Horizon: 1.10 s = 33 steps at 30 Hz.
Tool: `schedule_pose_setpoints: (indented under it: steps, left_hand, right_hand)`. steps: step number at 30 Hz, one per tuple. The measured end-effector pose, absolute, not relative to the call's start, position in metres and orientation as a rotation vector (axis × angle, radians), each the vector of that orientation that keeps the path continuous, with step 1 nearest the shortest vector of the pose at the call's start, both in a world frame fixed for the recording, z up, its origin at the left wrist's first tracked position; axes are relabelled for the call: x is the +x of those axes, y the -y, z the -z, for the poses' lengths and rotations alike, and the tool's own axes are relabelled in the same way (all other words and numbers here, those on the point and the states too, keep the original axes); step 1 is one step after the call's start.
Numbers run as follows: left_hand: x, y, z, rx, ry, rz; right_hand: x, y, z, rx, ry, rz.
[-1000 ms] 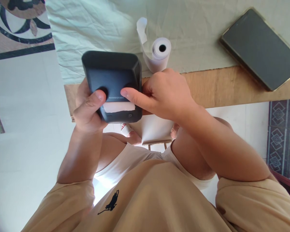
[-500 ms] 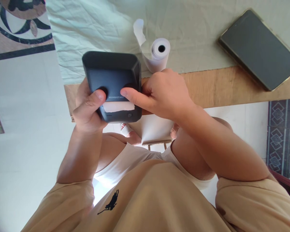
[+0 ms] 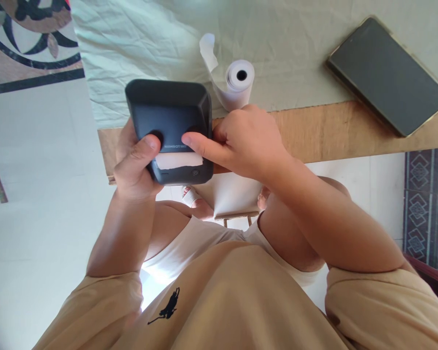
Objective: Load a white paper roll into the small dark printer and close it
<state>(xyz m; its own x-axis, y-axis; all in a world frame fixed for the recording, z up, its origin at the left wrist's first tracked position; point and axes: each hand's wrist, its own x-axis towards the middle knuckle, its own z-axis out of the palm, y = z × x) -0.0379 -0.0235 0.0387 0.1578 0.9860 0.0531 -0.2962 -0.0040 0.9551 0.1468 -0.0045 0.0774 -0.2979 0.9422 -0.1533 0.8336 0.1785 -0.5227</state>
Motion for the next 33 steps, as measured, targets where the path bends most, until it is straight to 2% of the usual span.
schedule_pose_setpoints:
  steps: [10, 19, 33]
  left_hand:
    - [-0.032, 0.025, -0.053, 0.962, -0.798, -1.229]
    - [-0.034, 0.017, -0.041, 0.831, -0.796, -1.265]
    - [-0.027, 0.024, -0.046, 0.775, -0.890, -1.335]
  right_hand:
    - [0.149, 0.006, -0.072, -1.596, 2.213, -0.721]
    - [0.148, 0.006, -0.069, -1.594, 2.218, -0.653]
    - [0.147, 0.006, -0.073, -1.650, 2.323, -0.740]
